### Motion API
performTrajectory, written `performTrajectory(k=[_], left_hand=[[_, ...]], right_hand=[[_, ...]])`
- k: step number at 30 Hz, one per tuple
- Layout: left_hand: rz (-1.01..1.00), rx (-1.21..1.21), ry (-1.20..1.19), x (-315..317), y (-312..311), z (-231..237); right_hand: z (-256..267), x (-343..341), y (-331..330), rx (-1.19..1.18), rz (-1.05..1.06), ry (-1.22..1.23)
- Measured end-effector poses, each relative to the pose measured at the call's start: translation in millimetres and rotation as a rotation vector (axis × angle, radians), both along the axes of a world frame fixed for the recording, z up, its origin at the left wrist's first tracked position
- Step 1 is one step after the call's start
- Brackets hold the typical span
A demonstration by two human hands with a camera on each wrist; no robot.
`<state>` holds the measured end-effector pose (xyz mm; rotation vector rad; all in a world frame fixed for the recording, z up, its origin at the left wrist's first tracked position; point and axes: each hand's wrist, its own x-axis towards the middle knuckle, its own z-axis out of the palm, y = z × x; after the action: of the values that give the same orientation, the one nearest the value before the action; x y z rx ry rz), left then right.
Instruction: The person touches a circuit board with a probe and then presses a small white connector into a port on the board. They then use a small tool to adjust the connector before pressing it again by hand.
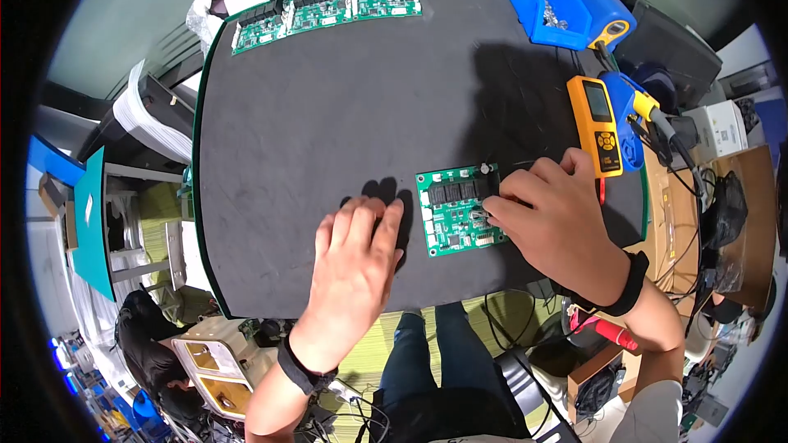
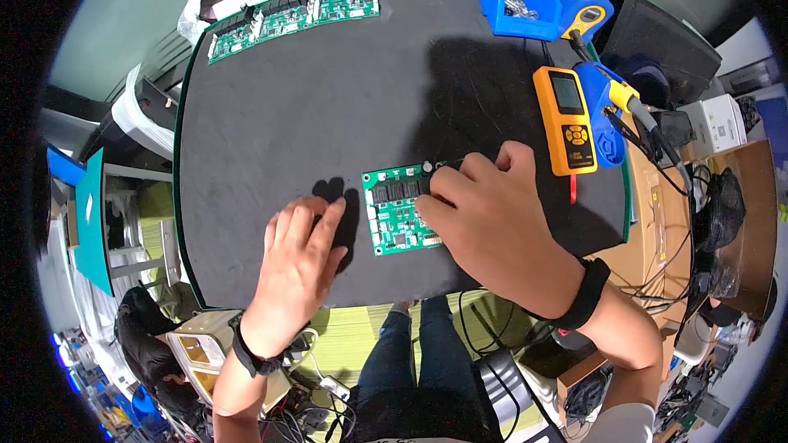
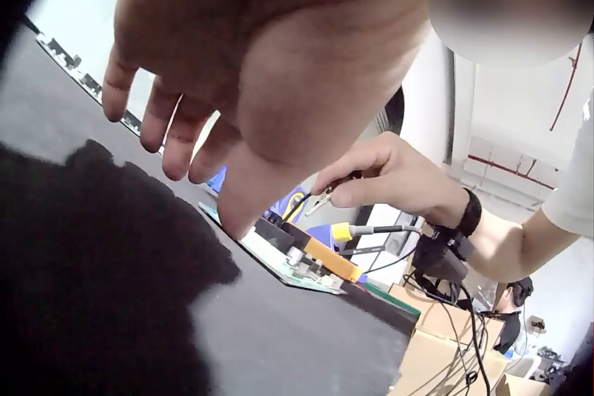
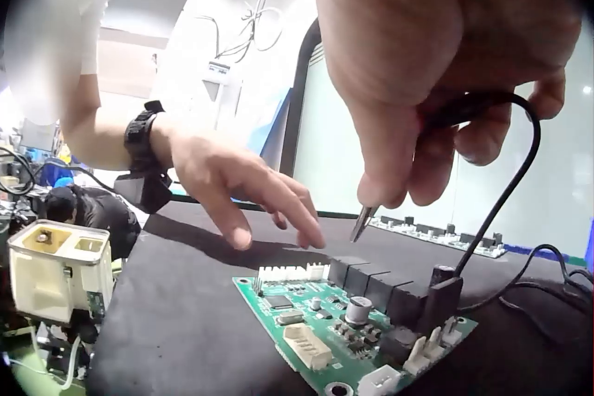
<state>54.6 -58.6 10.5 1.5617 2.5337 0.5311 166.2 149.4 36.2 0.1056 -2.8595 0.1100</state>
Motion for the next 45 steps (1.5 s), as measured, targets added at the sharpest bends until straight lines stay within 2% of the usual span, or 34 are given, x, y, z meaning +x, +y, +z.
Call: performTrajectory(k=[2,9,16,20,27,37,45], left_hand=[[0.000,-0.004,0.045,8.1,-1.3,-0.1],[-0.112,-0.013,-0.071,47.4,10.0,6.5],[0.129,0.020,-0.138,22.9,11.6,10.1],[0.080,-0.040,-0.203,-3.7,9.6,1.5],[0.012,-0.066,-0.340,-9.9,23.5,-7.6],[0.006,-0.098,-0.327,-9.9,28.9,-2.8],[-0.093,0.052,-0.305,-8.4,32.5,15.6]], right_hand=[[0.6,-2.0,6.2,-0.030,0.009,-0.007],[3.5,-17.2,24.1,-0.199,0.027,0.006],[9.6,-21.2,42.1,-0.266,-0.003,-0.018],[12.7,-15.7,44.9,-0.380,-0.094,-0.030],[8.4,-0.4,34.5,-0.601,-0.177,-0.033],[-7.4,3.0,2.2,-0.508,0.037,-0.011],[-4.3,6.6,-3.4,-0.426,0.121,0.009]])
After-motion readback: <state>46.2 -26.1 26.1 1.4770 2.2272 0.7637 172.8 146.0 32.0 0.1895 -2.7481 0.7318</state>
